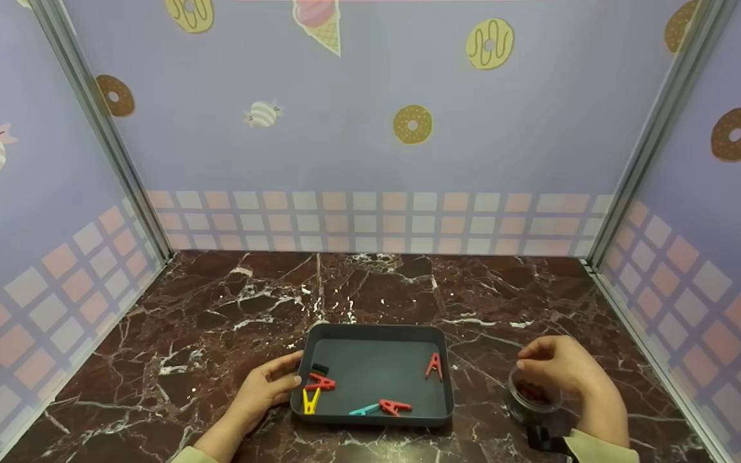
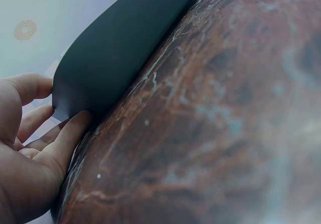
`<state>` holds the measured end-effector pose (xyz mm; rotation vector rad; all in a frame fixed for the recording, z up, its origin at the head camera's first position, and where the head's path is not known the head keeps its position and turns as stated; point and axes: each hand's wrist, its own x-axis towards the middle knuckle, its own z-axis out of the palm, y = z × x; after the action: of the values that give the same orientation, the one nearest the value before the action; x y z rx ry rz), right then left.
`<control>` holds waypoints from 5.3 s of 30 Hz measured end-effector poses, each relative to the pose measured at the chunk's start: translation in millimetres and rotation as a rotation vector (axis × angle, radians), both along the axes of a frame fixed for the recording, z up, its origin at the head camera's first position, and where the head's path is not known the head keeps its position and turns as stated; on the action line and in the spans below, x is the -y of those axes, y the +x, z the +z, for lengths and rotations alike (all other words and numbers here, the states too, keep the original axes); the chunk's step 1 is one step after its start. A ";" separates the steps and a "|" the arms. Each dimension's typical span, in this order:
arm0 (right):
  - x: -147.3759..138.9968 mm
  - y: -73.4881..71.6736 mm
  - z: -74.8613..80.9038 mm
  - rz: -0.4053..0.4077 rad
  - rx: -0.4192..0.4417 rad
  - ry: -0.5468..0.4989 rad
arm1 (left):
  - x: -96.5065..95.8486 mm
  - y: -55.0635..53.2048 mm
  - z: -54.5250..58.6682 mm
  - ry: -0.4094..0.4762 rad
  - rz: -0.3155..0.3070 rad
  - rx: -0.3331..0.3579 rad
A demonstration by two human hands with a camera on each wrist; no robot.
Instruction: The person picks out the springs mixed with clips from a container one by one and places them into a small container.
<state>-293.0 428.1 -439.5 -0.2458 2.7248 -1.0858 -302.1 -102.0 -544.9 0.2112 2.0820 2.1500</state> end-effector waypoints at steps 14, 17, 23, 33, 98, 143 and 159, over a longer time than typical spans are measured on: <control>29.1 -6.5 4.8 0.040 -0.115 -0.042 | 0.6 -0.5 -0.7 -0.005 0.000 0.005; 35.1 -9.1 2.9 0.068 -0.133 -0.087 | 0.6 -0.3 -1.1 -0.002 -0.001 0.005; 48.8 -11.6 0.8 0.069 -0.170 -0.122 | 0.8 -0.5 -1.0 0.003 -0.004 0.016; 72.8 -17.7 -6.2 0.044 -0.173 -0.242 | -0.5 -2.1 -1.8 0.011 0.007 0.036; 295.6 -54.5 -49.0 0.099 -0.195 -0.245 | -0.1 -0.6 0.4 0.015 0.001 0.032; 346.4 -70.0 -65.9 0.112 -0.088 -0.004 | 0.7 0.2 1.1 -0.022 -0.006 -0.001; 326.3 -74.0 -53.4 0.145 -0.007 -0.127 | -0.2 -1.3 -1.3 0.007 -0.001 0.001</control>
<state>-367.0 101.9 -492.9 -0.4598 2.6004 -1.2186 -303.4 -101.8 -546.1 0.2114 2.0736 2.1563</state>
